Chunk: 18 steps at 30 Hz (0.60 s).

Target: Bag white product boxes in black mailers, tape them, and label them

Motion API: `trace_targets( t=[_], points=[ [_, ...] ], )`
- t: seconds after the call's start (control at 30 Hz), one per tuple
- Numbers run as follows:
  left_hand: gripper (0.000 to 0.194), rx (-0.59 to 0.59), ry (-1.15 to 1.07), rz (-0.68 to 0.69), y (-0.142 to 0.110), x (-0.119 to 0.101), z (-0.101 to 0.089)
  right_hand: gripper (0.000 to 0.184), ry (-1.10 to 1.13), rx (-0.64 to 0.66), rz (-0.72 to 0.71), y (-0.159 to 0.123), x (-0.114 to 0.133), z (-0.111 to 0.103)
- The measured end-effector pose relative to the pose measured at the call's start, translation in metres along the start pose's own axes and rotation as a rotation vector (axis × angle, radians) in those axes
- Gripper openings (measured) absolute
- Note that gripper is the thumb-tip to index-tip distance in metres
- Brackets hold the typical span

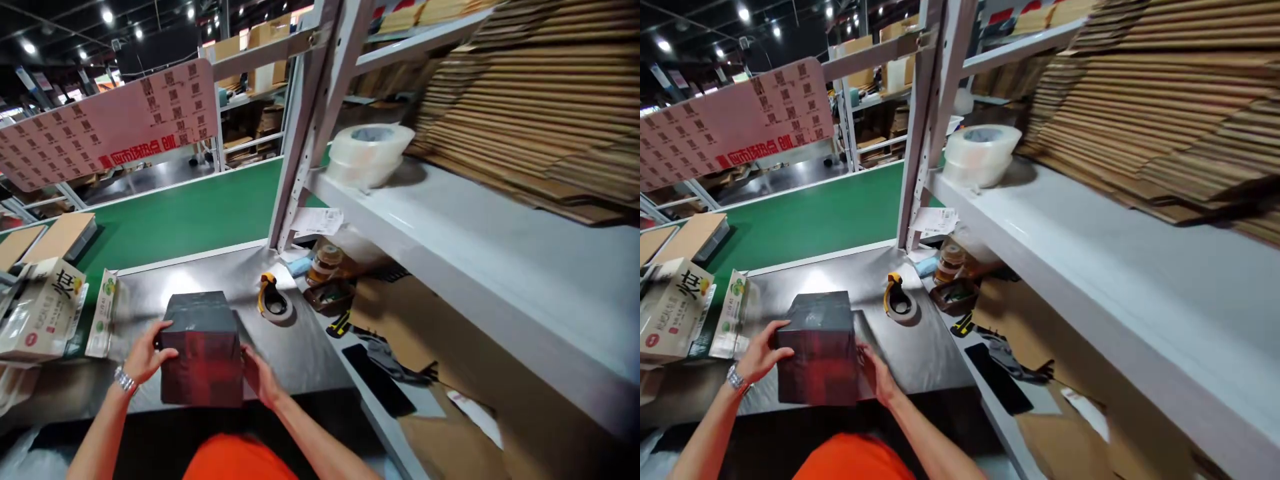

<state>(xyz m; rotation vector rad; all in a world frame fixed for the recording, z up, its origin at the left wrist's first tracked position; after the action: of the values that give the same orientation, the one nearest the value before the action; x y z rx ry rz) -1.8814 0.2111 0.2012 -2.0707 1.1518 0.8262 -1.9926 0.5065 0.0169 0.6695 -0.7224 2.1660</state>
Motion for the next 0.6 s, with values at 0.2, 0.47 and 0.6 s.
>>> trace_targets(
  t=[0.2, 0.47, 0.6],
  points=[
    [0.072, -0.411, 0.218, -0.012, 0.022, 0.044, -0.065, 0.072, -0.201, 0.073, 0.113, -0.021, -0.019, 0.012],
    [0.054, -0.550, -0.119, -0.395, -0.072, 0.103, -0.008, 0.060, -0.225, -0.436, -0.405, 0.052, 0.165, -0.070],
    [0.062, -0.474, -0.320, -0.475, -0.123, 0.141, 0.052, 0.074, -0.195, -0.552, -0.738, 0.070, 0.288, -0.075]
  ],
)
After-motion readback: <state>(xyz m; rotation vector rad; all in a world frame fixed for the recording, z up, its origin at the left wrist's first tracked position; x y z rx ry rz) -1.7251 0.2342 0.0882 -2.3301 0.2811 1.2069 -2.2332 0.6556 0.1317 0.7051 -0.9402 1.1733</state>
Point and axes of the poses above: each hand's wrist, its own y-axis towards the middle knuckle, its own z-axis out of the palm, x = y × z, the point moved 4 cm from there along y, towards the middle knuckle, and after that the axes turned 9 degrees about -z, right-handed, at the moved point
